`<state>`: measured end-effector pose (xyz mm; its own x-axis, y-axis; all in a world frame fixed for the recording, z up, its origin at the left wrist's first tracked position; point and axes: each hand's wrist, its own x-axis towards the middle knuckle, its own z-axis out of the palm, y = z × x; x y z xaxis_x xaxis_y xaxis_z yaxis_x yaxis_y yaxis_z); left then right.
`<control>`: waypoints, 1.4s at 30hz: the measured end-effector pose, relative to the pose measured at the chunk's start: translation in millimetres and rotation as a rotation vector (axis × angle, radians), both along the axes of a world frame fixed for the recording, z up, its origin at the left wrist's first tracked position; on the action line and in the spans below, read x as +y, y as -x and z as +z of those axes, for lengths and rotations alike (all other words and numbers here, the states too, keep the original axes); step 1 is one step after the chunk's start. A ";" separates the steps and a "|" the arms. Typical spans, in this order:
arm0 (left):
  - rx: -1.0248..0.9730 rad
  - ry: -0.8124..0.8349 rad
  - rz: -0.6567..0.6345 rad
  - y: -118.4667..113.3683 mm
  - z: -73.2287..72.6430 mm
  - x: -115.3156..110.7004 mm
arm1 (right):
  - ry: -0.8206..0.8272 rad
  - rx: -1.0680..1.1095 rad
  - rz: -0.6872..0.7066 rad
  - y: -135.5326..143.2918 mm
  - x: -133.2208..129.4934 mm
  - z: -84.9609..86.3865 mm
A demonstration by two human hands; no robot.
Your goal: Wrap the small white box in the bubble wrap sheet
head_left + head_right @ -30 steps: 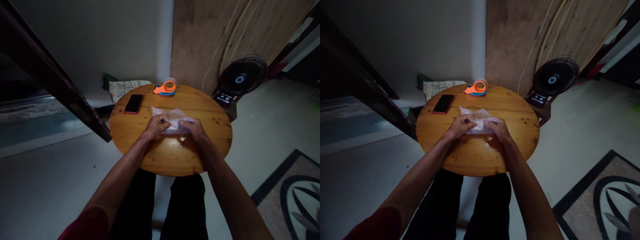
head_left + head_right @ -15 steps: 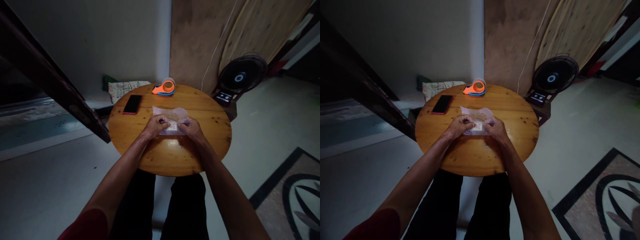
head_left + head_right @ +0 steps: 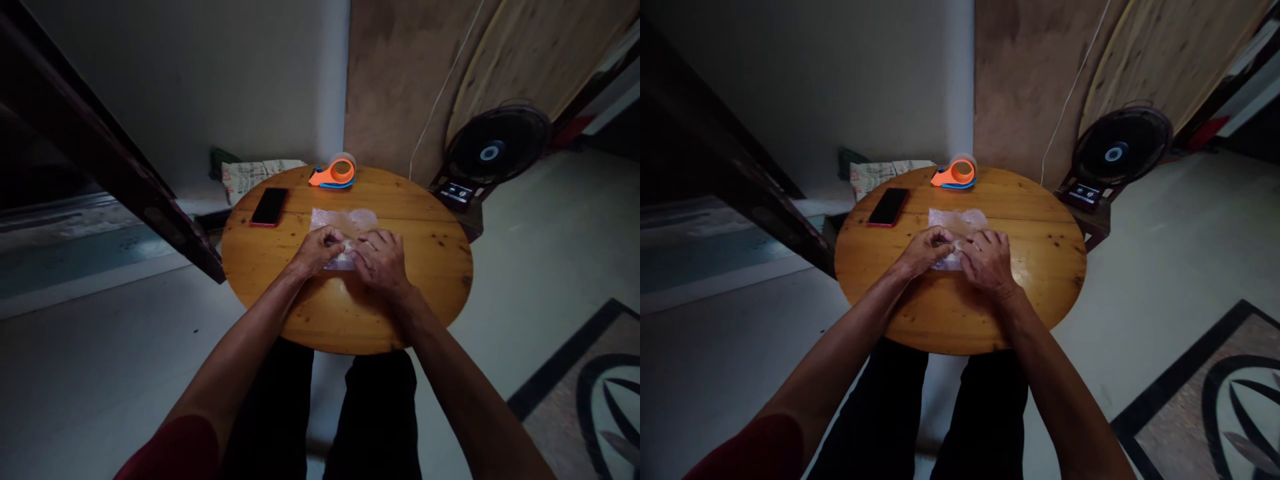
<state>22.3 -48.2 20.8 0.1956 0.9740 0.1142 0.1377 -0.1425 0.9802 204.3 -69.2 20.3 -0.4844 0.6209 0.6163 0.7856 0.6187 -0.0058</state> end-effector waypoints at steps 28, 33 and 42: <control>0.120 0.015 0.012 17.2 -3.9 2.7 | 0.074 -0.039 0.014 8.4 -1.0 -6.3; 0.143 -0.038 -0.002 20.2 -16.8 9.0 | 0.052 -0.044 0.012 7.3 0.2 -7.6; 0.284 -0.063 0.044 31.1 -7.2 7.8 | 0.030 -0.033 0.014 8.0 1.1 -8.3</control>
